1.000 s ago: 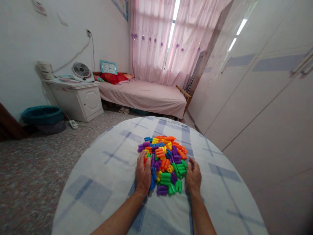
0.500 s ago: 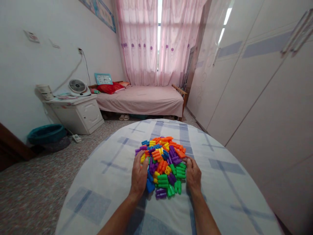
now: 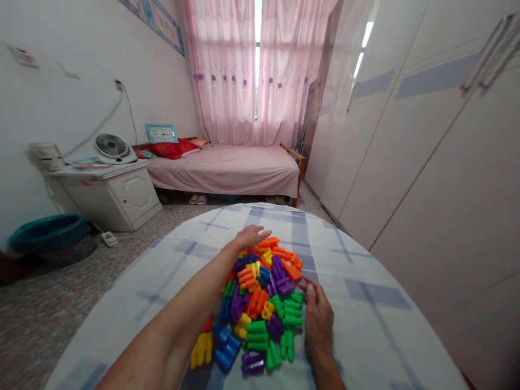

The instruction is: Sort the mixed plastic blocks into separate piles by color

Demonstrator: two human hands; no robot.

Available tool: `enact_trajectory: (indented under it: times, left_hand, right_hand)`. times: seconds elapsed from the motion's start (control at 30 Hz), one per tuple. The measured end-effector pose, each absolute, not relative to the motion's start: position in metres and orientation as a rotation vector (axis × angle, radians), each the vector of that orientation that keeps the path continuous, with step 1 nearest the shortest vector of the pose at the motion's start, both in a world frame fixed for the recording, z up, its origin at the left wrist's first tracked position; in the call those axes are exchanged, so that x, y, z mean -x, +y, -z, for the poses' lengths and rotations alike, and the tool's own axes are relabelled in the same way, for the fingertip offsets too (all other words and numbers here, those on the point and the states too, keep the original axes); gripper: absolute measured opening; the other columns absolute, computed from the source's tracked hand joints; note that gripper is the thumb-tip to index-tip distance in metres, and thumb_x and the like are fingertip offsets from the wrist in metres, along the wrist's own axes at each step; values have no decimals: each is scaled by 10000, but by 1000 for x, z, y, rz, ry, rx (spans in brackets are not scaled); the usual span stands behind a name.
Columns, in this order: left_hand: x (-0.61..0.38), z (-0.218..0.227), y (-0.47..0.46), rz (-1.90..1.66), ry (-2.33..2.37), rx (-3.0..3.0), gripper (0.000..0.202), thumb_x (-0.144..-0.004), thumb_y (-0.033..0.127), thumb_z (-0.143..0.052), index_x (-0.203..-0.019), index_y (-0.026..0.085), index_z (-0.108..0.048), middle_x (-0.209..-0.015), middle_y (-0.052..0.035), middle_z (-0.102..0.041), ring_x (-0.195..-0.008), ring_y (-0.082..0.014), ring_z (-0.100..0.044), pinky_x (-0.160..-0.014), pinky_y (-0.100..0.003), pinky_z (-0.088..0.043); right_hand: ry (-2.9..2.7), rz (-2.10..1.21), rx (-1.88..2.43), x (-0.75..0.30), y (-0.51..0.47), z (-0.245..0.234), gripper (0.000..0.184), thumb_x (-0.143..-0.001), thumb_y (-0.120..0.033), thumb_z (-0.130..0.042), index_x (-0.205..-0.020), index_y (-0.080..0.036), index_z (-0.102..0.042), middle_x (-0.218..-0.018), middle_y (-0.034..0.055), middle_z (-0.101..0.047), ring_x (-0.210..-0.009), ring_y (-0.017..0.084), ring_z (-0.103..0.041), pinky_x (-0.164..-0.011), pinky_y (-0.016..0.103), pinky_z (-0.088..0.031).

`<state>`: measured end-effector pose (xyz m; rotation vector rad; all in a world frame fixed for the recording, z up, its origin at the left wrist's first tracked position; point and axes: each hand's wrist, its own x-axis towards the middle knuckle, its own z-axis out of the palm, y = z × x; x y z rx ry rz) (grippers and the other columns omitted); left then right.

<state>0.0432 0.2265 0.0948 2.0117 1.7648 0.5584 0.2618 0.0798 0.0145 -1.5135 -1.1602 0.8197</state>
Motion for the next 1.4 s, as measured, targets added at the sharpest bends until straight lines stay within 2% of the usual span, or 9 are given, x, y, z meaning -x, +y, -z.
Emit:
enact_trajectory:
  times: [0.1,0.2,0.43,0.53,0.7,0.93,1.1,1.23,1.4]
  left_hand:
    - [-54,-83,246,-403,1693,-1999,664,-661,617,-608,-1123,140,-619,-1251,-168,-598,-1121,-297,-573,-929,-358,-420]
    - [-60,-79,251,-287,1595,-2012,638,-563,587,-690,-1023,146,-657,-1080,-135,-684,-964,-286,-631,-816,-334,-462]
    - [-55,-94,231,-279,1403,-2064,473,-599,282,-656,-1058,171,-631,-863,-16,-692,-742,-168,-614,-633,-229,-458]
    - [-52,-104,206,-288,1319,-2095,394,-606,196,-602,-996,172,-658,-811,7,-677,-711,-139,-598,-643,-211,-458]
    - [-45,-114,138,-431,1122,-2328,241,-673,173,-550,-861,201,-698,-902,-25,-676,-859,-171,-606,-817,-262,-466]
    - [-29,-100,34,-635,1199,-2572,363,-820,354,-531,-1170,312,-618,-1273,-72,-575,-1174,-245,-527,-1058,-426,-351]
    - [2,-60,-17,-660,1405,-2755,749,-694,610,-627,-1373,377,-412,-1460,-77,-398,-1354,-341,-326,-1115,-574,-165]
    - [11,-28,-31,-679,1713,-2626,1006,-589,698,-653,-1443,304,-298,-1518,-149,-261,-1377,-404,-244,-1075,-621,-188]
    - [-10,-16,-12,-748,1801,-2519,1071,-594,664,-669,-1470,232,-229,-1524,-190,-216,-1381,-399,-231,-1070,-597,-226]
  right_hand:
    - [-1162,-810,1521,-262,79,-14,465,-865,-537,-354,-1099,-233,-616,-972,59,-711,-901,214,-647,-765,298,-472]
    - [-1153,-788,1519,-261,78,-16,460,-864,-537,-361,-1083,-231,-626,-978,61,-708,-907,213,-647,-774,297,-475]
    - [-1155,-735,1539,-259,78,-21,451,-858,-511,-369,-1046,-201,-638,-934,74,-719,-858,215,-649,-748,297,-470]
    - [-1165,-738,1527,-259,78,-20,436,-861,-497,-375,-1042,-204,-642,-947,66,-719,-842,207,-646,-739,290,-464]
    - [-1193,-764,1505,-260,80,-16,431,-866,-488,-368,-1065,-209,-629,-928,57,-717,-843,207,-642,-753,302,-457]
    - [-1195,-736,1513,-260,80,-17,430,-843,-477,-381,-1054,-203,-637,-894,60,-721,-848,218,-648,-782,321,-448]
    - [-1207,-725,1523,-259,80,-17,447,-843,-477,-356,-1062,-205,-635,-904,58,-720,-847,216,-649,-787,324,-449]
    - [-1233,-700,1536,-259,80,-18,447,-840,-473,-355,-1073,-208,-630,-938,57,-714,-870,216,-644,-799,326,-445]
    - [-1256,-697,1550,-258,78,-21,444,-839,-468,-347,-1066,-209,-629,-924,54,-711,-865,218,-639,-804,335,-441]
